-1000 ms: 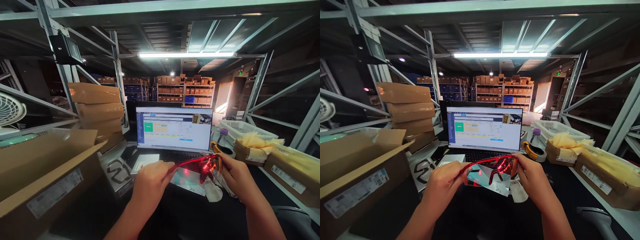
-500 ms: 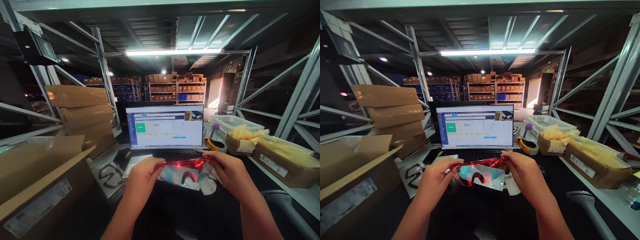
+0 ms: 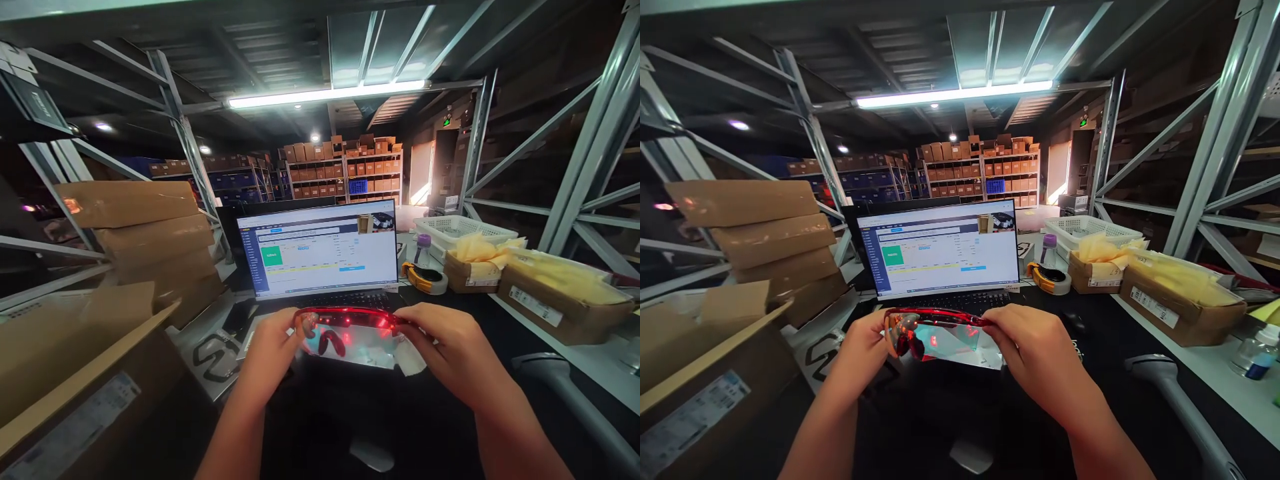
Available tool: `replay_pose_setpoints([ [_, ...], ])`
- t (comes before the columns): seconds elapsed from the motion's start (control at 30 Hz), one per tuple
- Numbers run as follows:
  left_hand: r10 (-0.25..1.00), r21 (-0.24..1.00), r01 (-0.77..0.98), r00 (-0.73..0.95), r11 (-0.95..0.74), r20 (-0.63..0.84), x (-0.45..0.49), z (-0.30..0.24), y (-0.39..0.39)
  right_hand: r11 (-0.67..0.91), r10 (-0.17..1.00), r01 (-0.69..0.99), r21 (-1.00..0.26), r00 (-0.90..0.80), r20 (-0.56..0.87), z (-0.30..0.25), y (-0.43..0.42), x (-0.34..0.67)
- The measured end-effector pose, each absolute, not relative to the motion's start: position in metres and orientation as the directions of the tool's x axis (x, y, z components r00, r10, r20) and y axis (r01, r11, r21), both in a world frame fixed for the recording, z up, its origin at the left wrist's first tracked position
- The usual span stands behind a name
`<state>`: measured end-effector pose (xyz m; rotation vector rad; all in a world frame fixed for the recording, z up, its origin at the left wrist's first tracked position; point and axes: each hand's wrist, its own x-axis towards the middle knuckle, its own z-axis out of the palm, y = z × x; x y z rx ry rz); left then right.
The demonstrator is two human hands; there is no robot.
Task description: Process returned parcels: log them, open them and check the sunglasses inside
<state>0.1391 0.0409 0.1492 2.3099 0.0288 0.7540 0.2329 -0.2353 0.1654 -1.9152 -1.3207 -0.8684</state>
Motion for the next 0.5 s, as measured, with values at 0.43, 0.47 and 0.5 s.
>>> replay_pose_setpoints([
  [0.43, 0.168, 0.660, -0.257, 0.844, -0.706, 0.509, 0.117, 0.154, 0.014, -0.263, 0.556, 0.820, -0.508, 0.559, 0.614, 0.161, -0.236, 0.262],
  [0.47, 0.130, 0.622, -0.279, 0.838, -0.732, 0.530, 0.115, 0.153, 0.008, -0.270, 0.577, 0.810, -0.521, 0.570, 0.585, 0.160, -0.233, 0.270],
  [0.5, 0.089, 0.570, -0.306, 0.824, -0.762, 0.560, 0.113, 0.152, 0.003, -0.281, 0.591, 0.806, -0.521, 0.573, 0.568, 0.158, -0.230, 0.277],
])
